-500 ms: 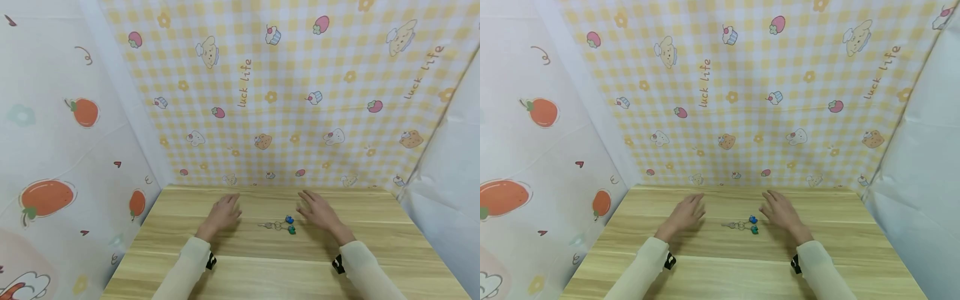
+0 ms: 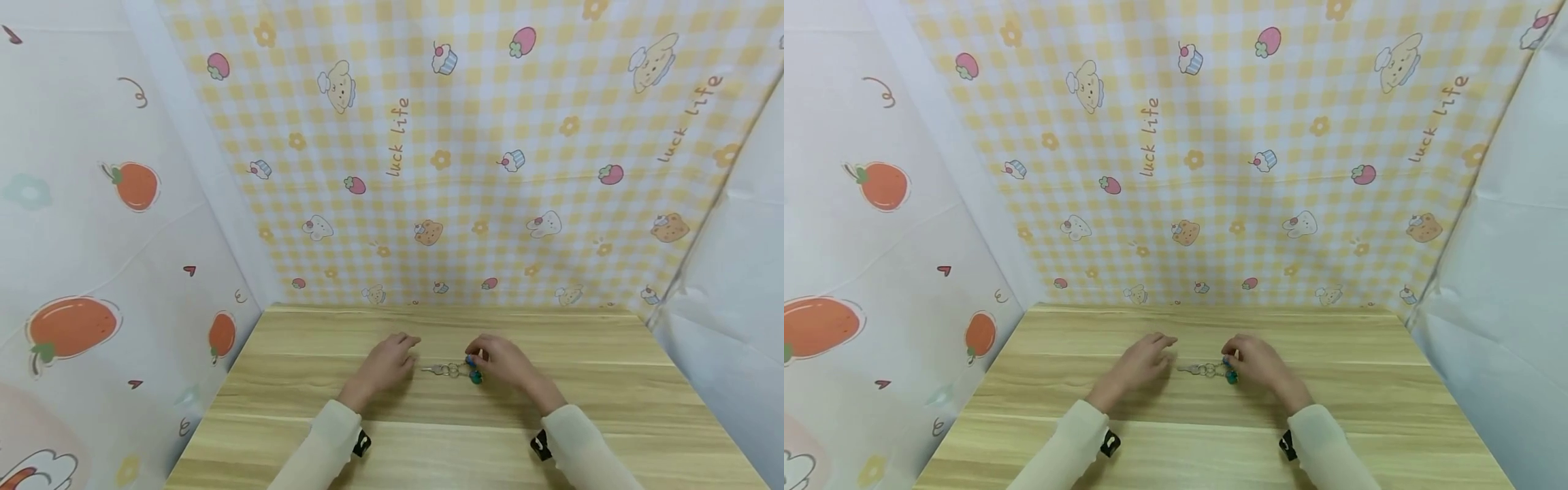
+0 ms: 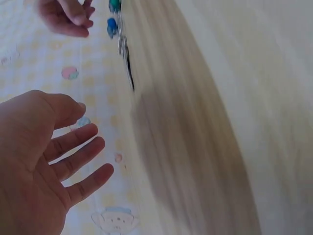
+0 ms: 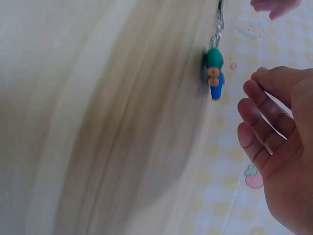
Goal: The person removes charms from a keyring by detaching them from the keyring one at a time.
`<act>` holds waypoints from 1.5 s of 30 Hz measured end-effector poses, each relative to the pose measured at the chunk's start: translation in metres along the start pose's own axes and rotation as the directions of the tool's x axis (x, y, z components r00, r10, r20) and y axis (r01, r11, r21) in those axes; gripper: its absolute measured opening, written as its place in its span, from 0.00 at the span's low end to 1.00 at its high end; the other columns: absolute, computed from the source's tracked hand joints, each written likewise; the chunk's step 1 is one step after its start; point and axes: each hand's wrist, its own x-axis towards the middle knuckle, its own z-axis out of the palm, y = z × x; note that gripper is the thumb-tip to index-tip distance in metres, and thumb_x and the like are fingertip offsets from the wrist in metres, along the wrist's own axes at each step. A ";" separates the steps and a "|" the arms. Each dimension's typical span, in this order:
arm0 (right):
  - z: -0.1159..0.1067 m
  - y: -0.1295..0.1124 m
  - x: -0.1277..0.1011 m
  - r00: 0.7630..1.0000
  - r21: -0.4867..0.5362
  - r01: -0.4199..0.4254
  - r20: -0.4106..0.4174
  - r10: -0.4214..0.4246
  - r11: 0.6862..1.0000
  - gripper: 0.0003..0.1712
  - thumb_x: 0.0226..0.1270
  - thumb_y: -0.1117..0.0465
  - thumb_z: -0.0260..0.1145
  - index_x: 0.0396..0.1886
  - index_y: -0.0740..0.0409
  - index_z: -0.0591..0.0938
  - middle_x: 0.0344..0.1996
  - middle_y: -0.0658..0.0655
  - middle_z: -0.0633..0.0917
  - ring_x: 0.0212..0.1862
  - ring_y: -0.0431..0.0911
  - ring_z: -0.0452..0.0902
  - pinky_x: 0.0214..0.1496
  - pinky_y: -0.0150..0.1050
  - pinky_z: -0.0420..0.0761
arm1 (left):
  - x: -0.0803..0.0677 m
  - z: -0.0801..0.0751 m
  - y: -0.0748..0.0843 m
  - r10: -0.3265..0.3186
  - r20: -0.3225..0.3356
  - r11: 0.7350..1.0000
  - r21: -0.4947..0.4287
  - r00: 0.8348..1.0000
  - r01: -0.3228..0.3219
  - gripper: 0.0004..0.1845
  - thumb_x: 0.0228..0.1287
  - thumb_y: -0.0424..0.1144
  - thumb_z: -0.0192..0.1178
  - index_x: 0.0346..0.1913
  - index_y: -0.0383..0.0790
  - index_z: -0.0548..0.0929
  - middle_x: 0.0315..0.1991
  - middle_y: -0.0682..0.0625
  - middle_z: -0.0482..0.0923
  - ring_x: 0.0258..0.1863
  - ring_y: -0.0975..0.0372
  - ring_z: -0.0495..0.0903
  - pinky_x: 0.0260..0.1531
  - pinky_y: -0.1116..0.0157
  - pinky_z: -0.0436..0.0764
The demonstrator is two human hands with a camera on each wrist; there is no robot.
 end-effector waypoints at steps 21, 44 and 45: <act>0.024 -0.019 0.003 0.994 -0.013 0.108 0.035 -0.107 0.994 0.06 0.66 0.65 0.77 0.33 0.49 0.88 0.30 0.42 0.86 0.33 0.33 0.76 0.36 0.33 0.79 | 0.011 0.036 0.037 0.175 -0.026 0.974 0.147 0.984 -0.169 0.07 0.75 0.36 0.66 0.49 0.48 0.92 0.51 0.55 0.87 0.52 0.61 0.83 0.53 0.64 0.84; 0.034 -0.024 0.002 0.992 -0.041 0.126 0.032 -0.125 0.991 0.10 0.69 0.66 0.73 0.31 0.47 0.82 0.27 0.41 0.80 0.30 0.33 0.70 0.34 0.33 0.73 | 0.016 0.043 0.054 0.118 0.010 0.959 0.258 0.993 -0.116 0.03 0.73 0.41 0.70 0.43 0.51 0.93 0.46 0.59 0.87 0.42 0.65 0.83 0.36 0.69 0.80; 0.034 -0.024 0.002 0.992 -0.036 0.121 0.032 -0.120 0.992 0.10 0.69 0.66 0.72 0.31 0.47 0.82 0.27 0.40 0.81 0.30 0.33 0.70 0.34 0.33 0.74 | 0.016 0.042 0.054 0.117 0.011 0.958 0.263 0.993 -0.116 0.03 0.72 0.41 0.70 0.43 0.51 0.93 0.46 0.59 0.87 0.42 0.65 0.83 0.36 0.69 0.79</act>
